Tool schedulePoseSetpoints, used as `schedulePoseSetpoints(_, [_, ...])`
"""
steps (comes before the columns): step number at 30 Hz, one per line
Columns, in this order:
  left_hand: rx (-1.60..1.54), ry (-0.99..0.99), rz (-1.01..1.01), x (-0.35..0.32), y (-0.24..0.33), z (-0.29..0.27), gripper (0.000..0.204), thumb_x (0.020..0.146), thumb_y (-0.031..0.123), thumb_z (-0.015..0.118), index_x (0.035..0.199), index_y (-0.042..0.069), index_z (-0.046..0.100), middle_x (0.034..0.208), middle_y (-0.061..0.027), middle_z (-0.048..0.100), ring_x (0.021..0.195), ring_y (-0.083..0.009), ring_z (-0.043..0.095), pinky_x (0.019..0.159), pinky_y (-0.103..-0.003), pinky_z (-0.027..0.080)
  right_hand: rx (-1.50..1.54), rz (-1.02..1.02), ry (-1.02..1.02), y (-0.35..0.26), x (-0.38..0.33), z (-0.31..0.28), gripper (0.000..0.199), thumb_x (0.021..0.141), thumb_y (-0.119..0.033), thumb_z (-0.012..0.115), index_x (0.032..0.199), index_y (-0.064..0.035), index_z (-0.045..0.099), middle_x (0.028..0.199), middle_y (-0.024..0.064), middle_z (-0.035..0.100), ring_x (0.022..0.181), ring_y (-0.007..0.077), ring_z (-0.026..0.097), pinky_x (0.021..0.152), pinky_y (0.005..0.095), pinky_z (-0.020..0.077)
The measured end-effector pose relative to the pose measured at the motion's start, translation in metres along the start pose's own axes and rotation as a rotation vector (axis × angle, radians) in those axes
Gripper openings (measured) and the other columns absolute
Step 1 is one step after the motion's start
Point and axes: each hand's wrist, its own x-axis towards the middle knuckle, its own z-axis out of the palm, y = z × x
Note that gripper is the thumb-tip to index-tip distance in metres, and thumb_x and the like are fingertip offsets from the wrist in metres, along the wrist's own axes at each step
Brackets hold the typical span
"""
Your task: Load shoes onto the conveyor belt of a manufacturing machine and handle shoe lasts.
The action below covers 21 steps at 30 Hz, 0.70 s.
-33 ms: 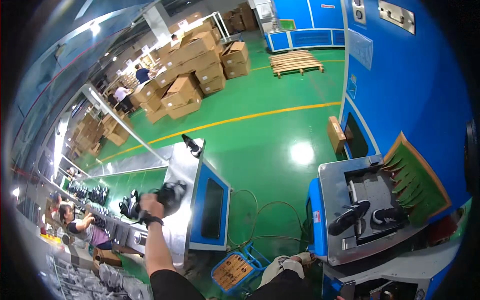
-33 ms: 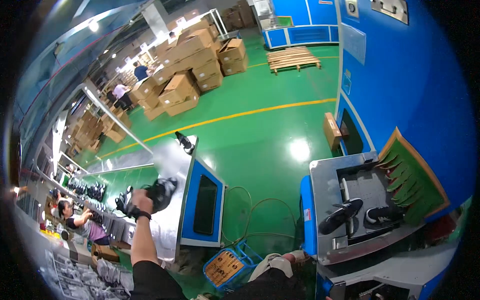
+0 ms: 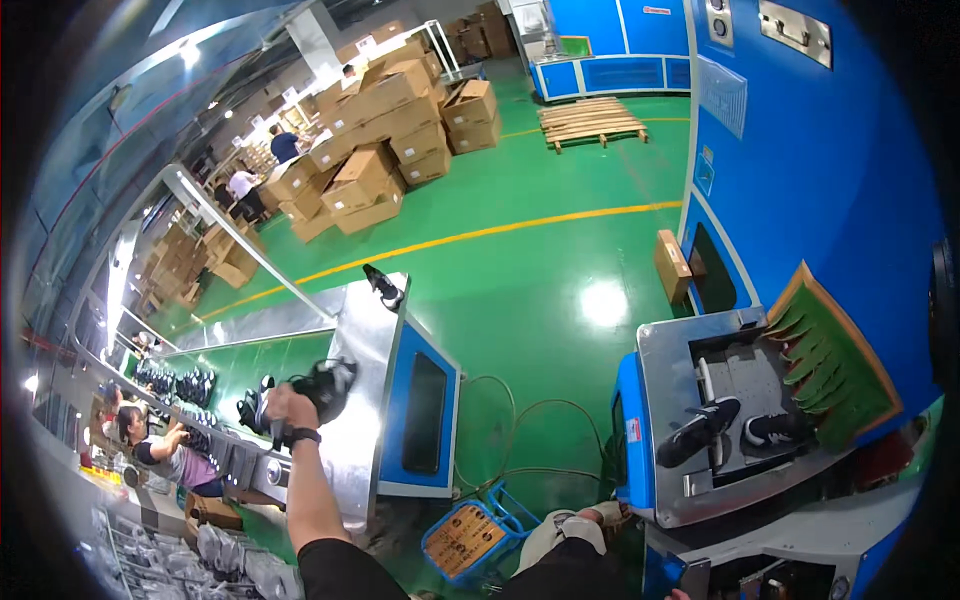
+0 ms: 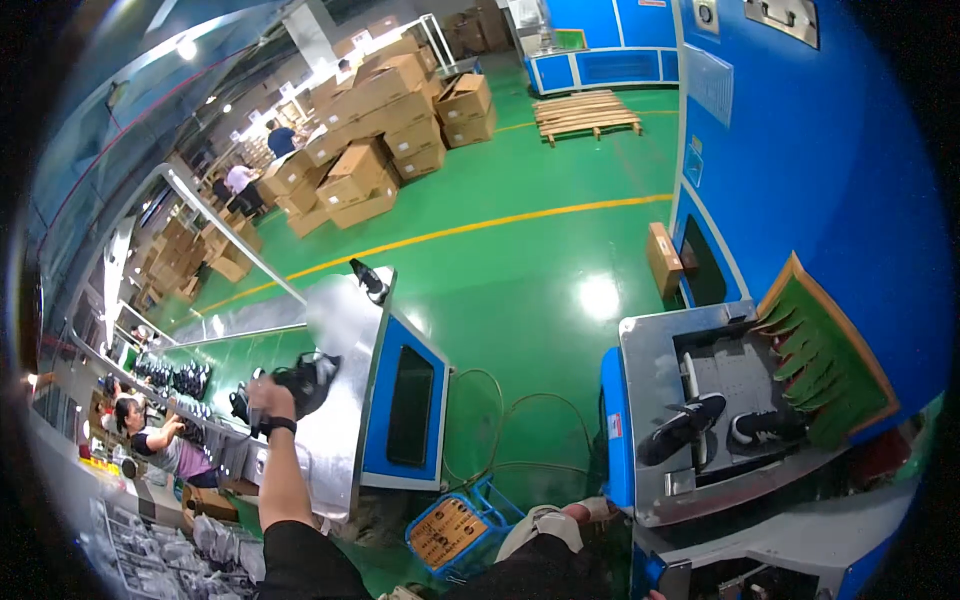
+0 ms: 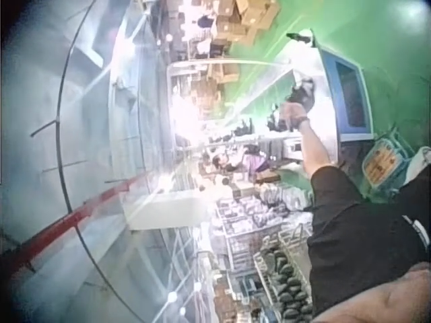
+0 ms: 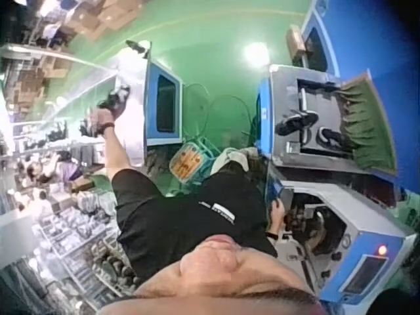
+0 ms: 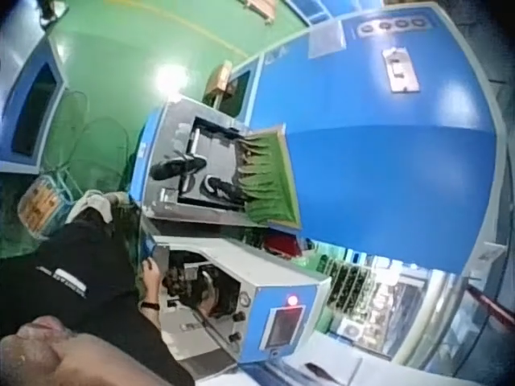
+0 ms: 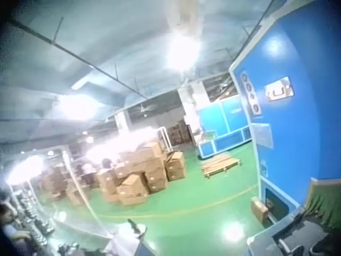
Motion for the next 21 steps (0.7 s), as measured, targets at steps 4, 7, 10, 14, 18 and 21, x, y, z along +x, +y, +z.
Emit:
schedulePoseSetpoints(4, [-0.591, -0.208, 0.028, -0.036, 0.126, -0.02, 0.041, 0.083, 0.02, 0.062, 0.115, -0.004, 0.062, 0.108, -0.0233, 0.064, 0.106, -0.039, 0.059, 0.097, -0.046, 0.045, -0.026, 0.071, 0.115, 0.047, -0.009, -0.004, 0.038, 0.09, -0.012, 0.063, 0.124, 0.0051, 0.062, 0.098, 0.0123, 0.072, 0.075, 0.0168, 0.065, 0.066, 0.0308, 0.0526])
schedulePoseSetpoints(7, [-0.825, -0.779, 0.252, -0.131, 0.232, -0.045, 0.053, 0.08, 0.024, 0.072, 0.122, -0.006, 0.057, 0.123, -0.0237, 0.06, 0.113, -0.0361, 0.06, 0.099, -0.044, 0.046, 0.147, 0.192, 0.173, -0.039, -0.025, -0.018, 0.042, 0.089, -0.022, 0.066, 0.122, 0.0029, 0.064, 0.095, 0.015, 0.072, 0.087, 0.0208, 0.069, 0.079, 0.0344, 0.0534])
schedulePoseSetpoints(10, [-1.127, -0.997, 0.672, -0.253, 0.354, -0.039, 0.069, 0.078, 0.02, 0.078, 0.135, -0.004, 0.05, 0.133, -0.0234, 0.057, 0.123, -0.0361, 0.056, 0.106, -0.043, 0.044, 0.129, 0.173, 0.188, -0.066, -0.037, -0.024, 0.038, 0.088, -0.019, 0.067, 0.12, 0.0015, 0.065, 0.096, 0.0124, 0.073, 0.087, 0.0176, 0.07, 0.078, 0.0308, 0.054])
schedulePoseSetpoints(14, [-1.36, -1.022, 1.328, -0.347, 0.529, -0.122, 0.069, 0.073, 0.012, 0.075, 0.139, 0.008, 0.052, 0.14, -0.0195, 0.051, 0.134, -0.0361, 0.046, 0.11, -0.045, 0.04, 0.246, 0.297, 0.302, -0.061, -0.063, -0.025, 0.044, 0.091, -0.024, 0.066, 0.128, -0.0007, 0.062, 0.109, 0.0181, 0.072, 0.101, 0.0275, 0.07, 0.087, 0.0382, 0.0549])
schedulePoseSetpoints(18, [-1.14, -0.76, 1.784, -0.371, 0.618, -0.155, 0.067, 0.066, 0.008, 0.071, 0.13, 0.024, 0.062, 0.154, -0.0163, 0.035, 0.141, -0.0463, 0.031, 0.112, -0.056, 0.034, 0.324, 0.464, 0.53, -0.079, -0.095, -0.017, 0.042, 0.092, -0.022, 0.065, 0.128, -0.0004, 0.062, 0.11, 0.0169, 0.073, 0.103, 0.0274, 0.07, 0.088, 0.0375, 0.0551])
schedulePoseSetpoints(21, [-1.102, -0.899, 1.848, -0.376, 0.648, -0.149, 0.054, 0.066, 0.017, 0.068, 0.12, 0.016, 0.069, 0.152, -0.0168, 0.04, 0.14, -0.0436, 0.034, 0.112, -0.053, 0.034, 0.325, 0.678, 0.533, -0.117, -0.11, -0.018, 0.039, 0.091, -0.02, 0.067, 0.125, 0.0007, 0.064, 0.101, 0.0138, 0.074, 0.087, 0.0192, 0.07, 0.077, 0.0315, 0.0537])
